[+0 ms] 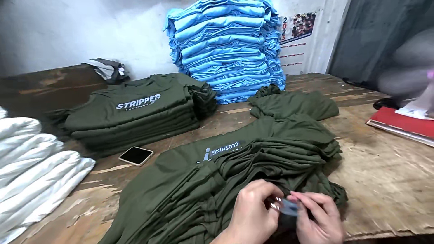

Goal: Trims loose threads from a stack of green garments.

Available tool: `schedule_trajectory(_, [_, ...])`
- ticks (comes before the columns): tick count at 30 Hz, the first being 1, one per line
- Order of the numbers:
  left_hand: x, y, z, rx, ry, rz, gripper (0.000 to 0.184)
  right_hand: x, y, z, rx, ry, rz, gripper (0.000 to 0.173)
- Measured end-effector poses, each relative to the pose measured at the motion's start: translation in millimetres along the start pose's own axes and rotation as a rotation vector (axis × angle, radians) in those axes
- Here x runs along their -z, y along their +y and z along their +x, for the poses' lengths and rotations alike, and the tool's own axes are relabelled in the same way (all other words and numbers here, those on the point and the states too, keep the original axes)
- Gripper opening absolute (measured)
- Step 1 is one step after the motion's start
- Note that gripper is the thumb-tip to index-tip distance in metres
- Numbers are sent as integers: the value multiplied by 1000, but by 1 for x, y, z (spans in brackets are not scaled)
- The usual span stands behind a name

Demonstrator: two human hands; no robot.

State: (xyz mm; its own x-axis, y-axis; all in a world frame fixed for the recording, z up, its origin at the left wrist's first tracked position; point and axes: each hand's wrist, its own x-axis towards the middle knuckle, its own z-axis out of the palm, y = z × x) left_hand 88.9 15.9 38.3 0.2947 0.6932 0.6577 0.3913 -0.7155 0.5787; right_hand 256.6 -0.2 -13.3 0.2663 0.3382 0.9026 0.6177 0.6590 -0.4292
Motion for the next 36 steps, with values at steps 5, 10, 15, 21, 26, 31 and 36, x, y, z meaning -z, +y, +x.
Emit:
schedule_trajectory(5, [4, -6, 12, 105, -45, 98, 30, 8, -2, -1, -146, 95, 85, 3])
schedule_trajectory(10, [-11, 0, 19, 0, -132, 60, 17, 3, -7, -1, -150, 101, 125, 5])
schedule_trajectory(15, [11, 8, 34, 353, -531, 4, 41, 31, -2, -2, -4, -64, 51, 11])
schedule_trajectory(21, [14, -15, 80, 240, -273, 250, 51, 17, -11, -23, 118, -449, -214, 16])
schedule_trajectory(26, [9, -54, 77, -298, -167, 444, 26, 58, -33, 11, 35, -968, -4, 19])
schedule_trajectory(31, [18, -33, 49, -111, -389, 343, 22, 65, -40, 3, -105, -797, -103, 36])
schedule_trajectory(36, [36, -29, 21, -69, -184, 474, 37, 13, -26, -4, -127, -360, -316, 21])
